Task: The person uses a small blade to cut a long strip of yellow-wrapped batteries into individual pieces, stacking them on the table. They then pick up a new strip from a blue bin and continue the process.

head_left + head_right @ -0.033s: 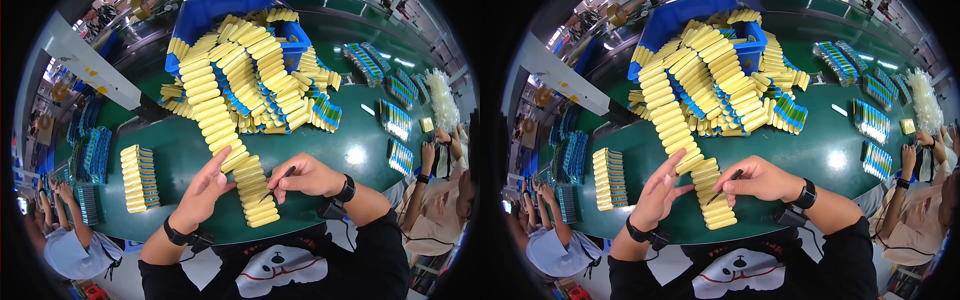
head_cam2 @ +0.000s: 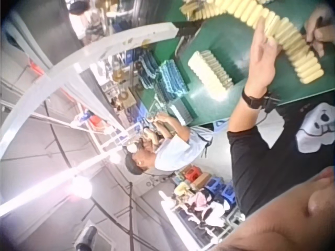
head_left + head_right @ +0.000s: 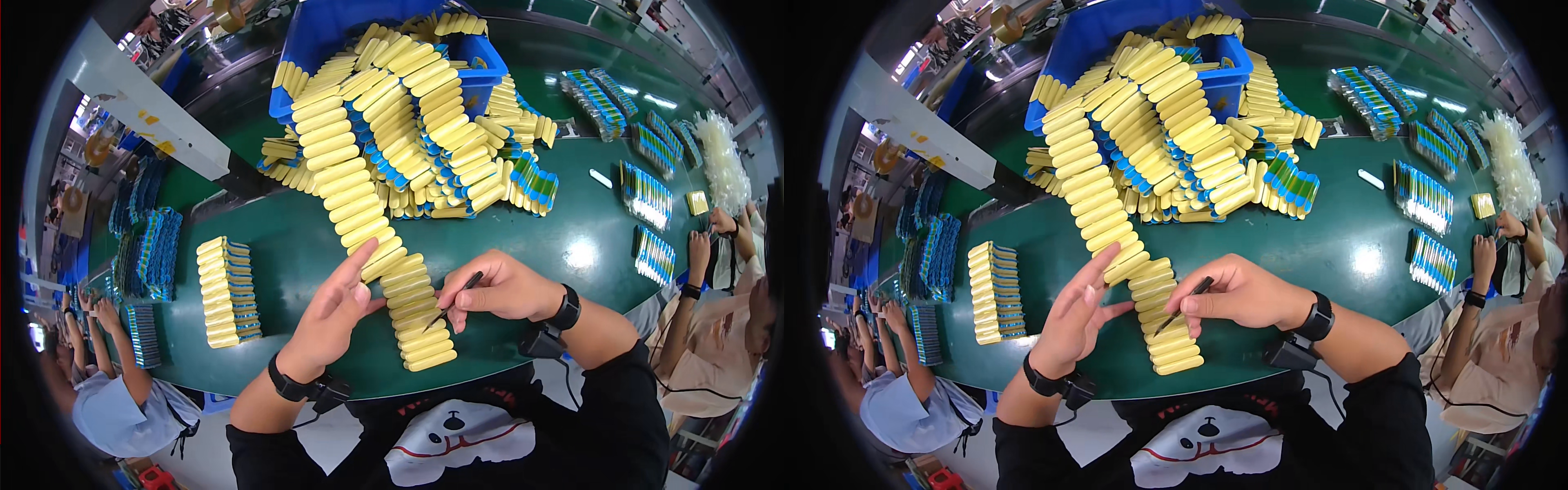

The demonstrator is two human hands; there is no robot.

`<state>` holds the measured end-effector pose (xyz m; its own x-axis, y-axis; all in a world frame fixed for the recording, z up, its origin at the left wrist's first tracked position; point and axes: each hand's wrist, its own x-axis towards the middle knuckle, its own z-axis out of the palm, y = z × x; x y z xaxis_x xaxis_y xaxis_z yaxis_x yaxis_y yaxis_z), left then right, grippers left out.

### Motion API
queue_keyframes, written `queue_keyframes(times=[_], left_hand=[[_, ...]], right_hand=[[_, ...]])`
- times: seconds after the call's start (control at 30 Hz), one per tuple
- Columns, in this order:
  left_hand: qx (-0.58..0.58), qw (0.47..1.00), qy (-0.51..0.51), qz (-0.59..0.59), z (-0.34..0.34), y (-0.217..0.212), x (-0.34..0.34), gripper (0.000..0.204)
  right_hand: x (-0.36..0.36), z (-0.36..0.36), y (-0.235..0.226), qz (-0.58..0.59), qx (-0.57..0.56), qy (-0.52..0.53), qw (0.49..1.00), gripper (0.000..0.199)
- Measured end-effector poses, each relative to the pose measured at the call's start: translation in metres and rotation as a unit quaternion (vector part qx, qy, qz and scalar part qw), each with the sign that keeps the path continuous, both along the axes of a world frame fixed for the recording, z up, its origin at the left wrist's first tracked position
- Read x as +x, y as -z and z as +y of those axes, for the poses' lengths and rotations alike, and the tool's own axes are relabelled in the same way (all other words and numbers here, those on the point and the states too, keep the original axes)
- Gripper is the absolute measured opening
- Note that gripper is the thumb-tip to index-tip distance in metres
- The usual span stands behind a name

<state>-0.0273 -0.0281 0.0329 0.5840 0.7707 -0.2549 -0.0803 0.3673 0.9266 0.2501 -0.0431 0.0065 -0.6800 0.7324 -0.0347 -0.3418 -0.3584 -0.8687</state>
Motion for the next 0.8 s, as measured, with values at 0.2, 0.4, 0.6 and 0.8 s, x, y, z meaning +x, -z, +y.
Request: queue_keyframes(times=[0.2, 0.4, 0.6, 0.8], left_hand=[[0.013, 1.0, -0.004, -0.005, -0.001, 0.002, 0.002, 0.076], [0.144, 0.989, -0.013, 0.023, 0.001, -0.001, -0.001, 0.075], [0.449, 0.867, 0.194, 0.097, -0.018, 0.002, 0.004, 0.088], [0.424, 0.88, 0.187, 0.106, -0.027, 0.026, 0.012, 0.089]], right_hand=[[0.002, 0.002, 0.0, -0.003, 0.0, -0.002, 1.0, 0.018], [0.019, 0.011, -0.01, -0.088, 0.096, 0.073, 0.989, 0.015], [0.002, -0.002, -0.026, -0.144, 0.256, 0.06, 0.954, 0.011], [0.008, -0.01, -0.028, -0.214, 0.186, -0.02, 0.959, 0.013]])
